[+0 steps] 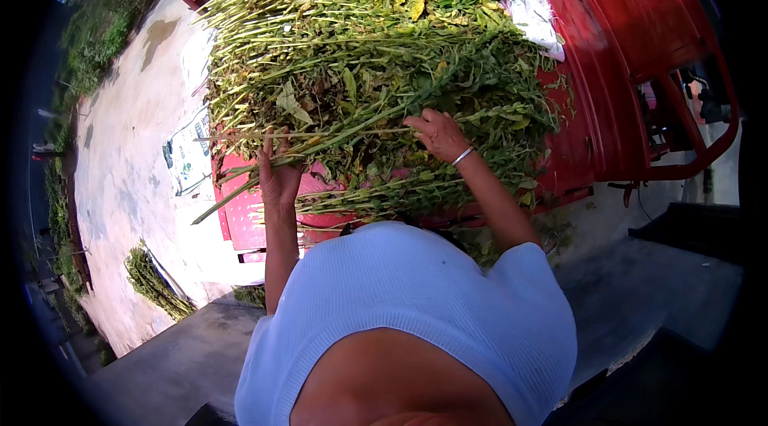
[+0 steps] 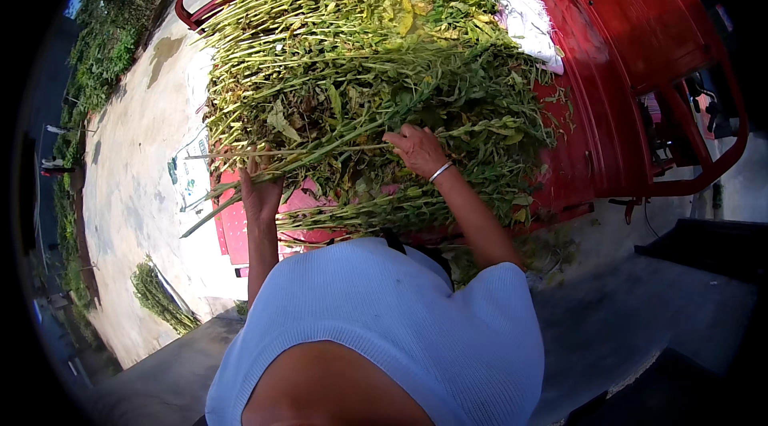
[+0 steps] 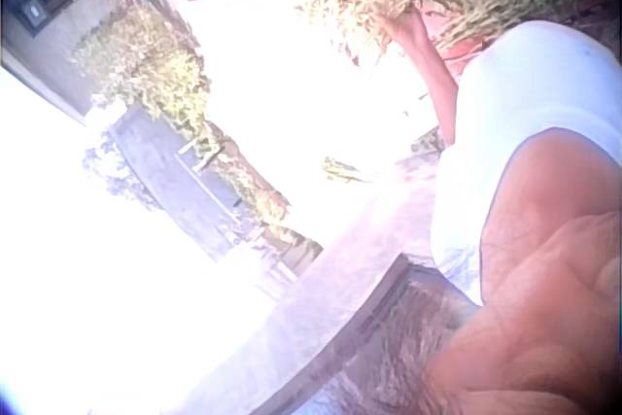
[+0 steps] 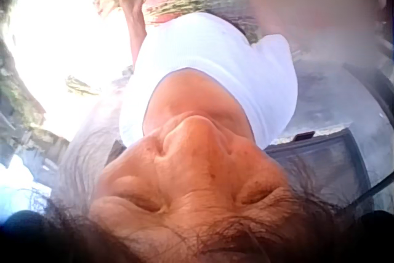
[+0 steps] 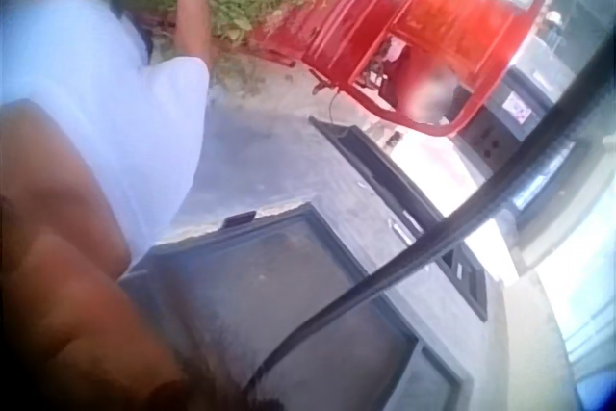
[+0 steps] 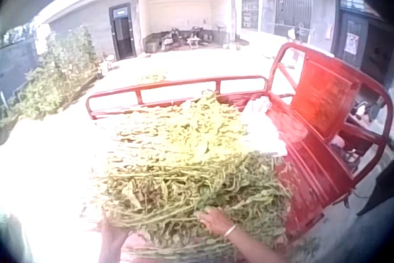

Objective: The person stands at the back of a red three-wheeled vehicle and sorts through a large pile of green leafy plants. They repeatedly pick up bunches of stems, separate them, and place them back onto the pile, occasionally discarding unwanted parts to the ground.

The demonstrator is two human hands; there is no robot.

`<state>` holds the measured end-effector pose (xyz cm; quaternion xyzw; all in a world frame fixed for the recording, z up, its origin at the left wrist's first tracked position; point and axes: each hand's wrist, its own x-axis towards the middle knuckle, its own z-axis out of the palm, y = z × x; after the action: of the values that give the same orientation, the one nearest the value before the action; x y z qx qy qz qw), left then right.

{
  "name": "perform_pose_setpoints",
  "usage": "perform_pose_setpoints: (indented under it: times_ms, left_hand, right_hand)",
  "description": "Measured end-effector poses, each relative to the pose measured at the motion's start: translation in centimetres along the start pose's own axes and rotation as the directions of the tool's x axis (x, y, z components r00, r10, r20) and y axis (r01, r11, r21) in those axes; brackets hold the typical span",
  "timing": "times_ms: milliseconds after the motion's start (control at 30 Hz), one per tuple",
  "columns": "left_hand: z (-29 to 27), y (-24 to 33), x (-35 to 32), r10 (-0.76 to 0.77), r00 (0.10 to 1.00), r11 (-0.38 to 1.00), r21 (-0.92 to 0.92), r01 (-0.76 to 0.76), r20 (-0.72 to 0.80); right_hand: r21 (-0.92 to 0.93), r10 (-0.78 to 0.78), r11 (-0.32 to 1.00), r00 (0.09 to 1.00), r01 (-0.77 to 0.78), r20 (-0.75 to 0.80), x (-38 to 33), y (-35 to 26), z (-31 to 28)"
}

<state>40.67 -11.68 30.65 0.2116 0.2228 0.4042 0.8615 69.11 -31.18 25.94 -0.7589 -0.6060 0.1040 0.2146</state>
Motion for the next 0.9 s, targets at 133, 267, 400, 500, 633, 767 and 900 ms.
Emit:
perform_pose_setpoints:
  times_ms: [133, 267, 400, 500, 633, 767, 900]
  left_hand:
    - [-2.7, -0.5, -0.9, 0.03, 0.937, 0.984, 0.156, -0.09, 0.348]
    - [-1.7, -0.6, -3.0, 0.049, 0.894, 0.944, 0.272, -0.187, 0.446]
    - [-1.6, -0.3, -3.7, 0.015, 0.785, 0.866, 0.384, -0.32, 0.62]
    - [1.3, 0.0, -4.1, -0.071, 0.722, 0.82, 0.452, -0.35, 0.688]
    - [5.2, 0.5, -4.7, -0.171, 0.651, 0.79, 0.497, -0.357, 0.739]
    - [6.5, -0.3, -5.5, -0.197, 0.607, 0.771, 0.504, -0.39, 0.77]
    - [6.4, -0.3, -5.9, -0.167, 0.614, 0.759, 0.498, -0.42, 0.771]
  right_hand:
    - [-0.016, 0.059, 0.998, 0.992, -0.057, 0.11, 0.4, 0.5, 2.3]
    - [0.102, 0.198, 0.975, 0.98, -0.196, -0.004, -2.6, 0.4, 0.5]
    - [0.307, 0.454, 0.871, 0.868, -0.384, -0.201, -2.8, 1.9, -4.5]
    - [-0.056, 0.105, 0.988, 0.884, -0.146, -0.455, 1.0, 1.3, -7.7]
    - [-0.087, 0.409, 0.91, 0.845, -0.406, 0.345, 5.5, 3.2, -6.7]
    - [-0.106, 0.285, 0.956, 0.771, -0.275, 0.57, 6.1, 3.7, -2.2]
    - [-0.148, 0.299, 0.954, 0.768, -0.261, 0.567, 5.3, 3.6, -1.7]
